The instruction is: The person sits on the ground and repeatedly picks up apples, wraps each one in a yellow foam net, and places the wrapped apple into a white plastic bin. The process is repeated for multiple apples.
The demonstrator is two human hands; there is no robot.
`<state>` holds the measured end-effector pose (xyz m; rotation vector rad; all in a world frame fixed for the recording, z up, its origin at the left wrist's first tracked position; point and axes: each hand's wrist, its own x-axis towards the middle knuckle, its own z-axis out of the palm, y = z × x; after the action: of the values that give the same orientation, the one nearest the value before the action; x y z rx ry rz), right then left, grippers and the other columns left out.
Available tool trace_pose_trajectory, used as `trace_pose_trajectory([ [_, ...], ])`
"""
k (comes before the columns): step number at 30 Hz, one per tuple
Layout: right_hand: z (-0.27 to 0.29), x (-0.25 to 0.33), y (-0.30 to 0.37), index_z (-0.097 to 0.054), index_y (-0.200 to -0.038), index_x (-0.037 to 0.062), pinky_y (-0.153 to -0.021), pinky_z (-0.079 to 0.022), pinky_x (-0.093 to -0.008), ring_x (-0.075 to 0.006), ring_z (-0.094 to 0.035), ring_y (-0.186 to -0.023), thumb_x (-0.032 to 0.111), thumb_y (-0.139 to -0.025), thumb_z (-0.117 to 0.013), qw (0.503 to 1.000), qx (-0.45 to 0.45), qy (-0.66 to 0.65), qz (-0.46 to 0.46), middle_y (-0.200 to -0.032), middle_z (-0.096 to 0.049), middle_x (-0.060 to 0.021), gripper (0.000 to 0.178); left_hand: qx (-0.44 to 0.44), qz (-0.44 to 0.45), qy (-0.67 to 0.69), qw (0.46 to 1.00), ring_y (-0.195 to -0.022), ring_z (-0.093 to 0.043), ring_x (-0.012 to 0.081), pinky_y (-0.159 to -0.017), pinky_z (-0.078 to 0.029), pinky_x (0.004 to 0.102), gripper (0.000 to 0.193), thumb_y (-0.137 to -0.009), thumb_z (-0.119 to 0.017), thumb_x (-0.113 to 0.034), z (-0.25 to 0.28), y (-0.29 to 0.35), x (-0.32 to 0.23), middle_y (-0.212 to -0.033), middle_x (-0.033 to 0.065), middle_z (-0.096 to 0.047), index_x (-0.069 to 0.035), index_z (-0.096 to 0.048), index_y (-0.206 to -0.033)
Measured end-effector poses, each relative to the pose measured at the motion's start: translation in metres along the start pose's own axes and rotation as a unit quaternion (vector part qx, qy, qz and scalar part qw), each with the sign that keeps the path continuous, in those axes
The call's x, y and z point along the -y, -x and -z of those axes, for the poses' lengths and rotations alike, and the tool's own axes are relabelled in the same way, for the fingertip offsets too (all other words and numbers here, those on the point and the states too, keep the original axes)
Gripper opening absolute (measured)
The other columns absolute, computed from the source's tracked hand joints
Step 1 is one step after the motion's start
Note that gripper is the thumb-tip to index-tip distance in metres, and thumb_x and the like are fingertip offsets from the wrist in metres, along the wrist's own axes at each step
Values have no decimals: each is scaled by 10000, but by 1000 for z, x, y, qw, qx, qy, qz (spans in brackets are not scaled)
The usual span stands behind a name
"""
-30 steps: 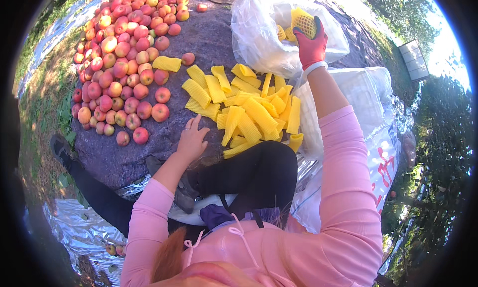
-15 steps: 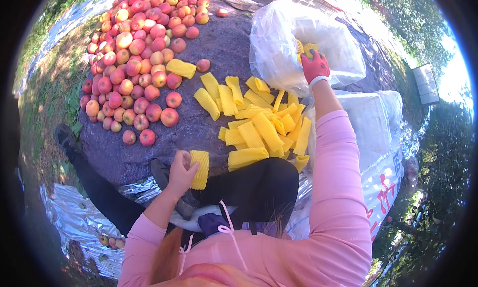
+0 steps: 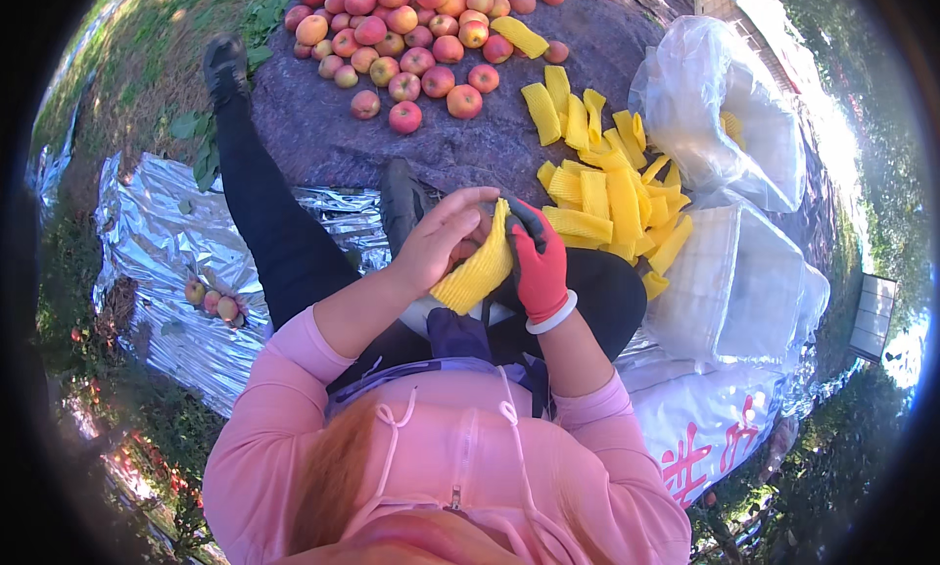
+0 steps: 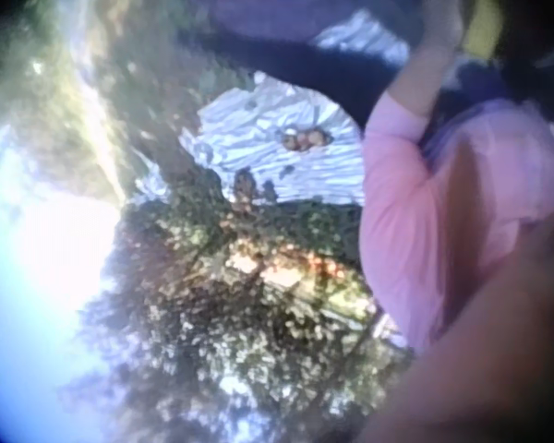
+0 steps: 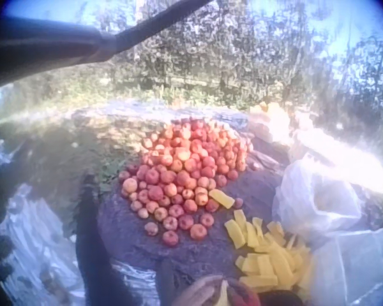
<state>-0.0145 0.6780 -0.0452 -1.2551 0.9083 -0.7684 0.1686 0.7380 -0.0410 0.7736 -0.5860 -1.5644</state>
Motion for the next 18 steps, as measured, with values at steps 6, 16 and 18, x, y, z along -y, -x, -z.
trace_pose_trajectory([
  [6, -24, -12, 19, -669, -1292, 2, -991, -526, -306, -161, -654, -1103, 48, -1055, -625, 996, -85, 10, 33, -1190, -704, -78, 245, -60, -50, -174, 982, -1064, -670, 130, -927, -556, 291, 441, -1058, -636, -55, -11, 26, 18, -1175, 66, -679, -29, -530, -1486],
  [16, -24, 16, 21, -662, -1295, 33, -966, -561, -384, -322, -706, -1129, 80, -944, -767, 936, 28, 287, 201, -1213, -732, -122, 369, -56, -3, 128, 990, -999, -667, 104, -897, -555, 290, 115, -1079, -648, -175, 21, 27, 3, -1048, 21, -666, -83, -588, -1114],
  [18, -28, 16, 24, -625, -1361, 13, -1013, -552, -403, -324, -695, -1196, 49, -909, -813, 983, 64, 130, 117, -1256, -725, -126, 491, -59, 41, 140, 988, -981, -665, 98, -871, -555, 284, 117, -1082, -644, -177, 23, 26, -1, -1023, 21, -657, -81, -584, -1114],
])
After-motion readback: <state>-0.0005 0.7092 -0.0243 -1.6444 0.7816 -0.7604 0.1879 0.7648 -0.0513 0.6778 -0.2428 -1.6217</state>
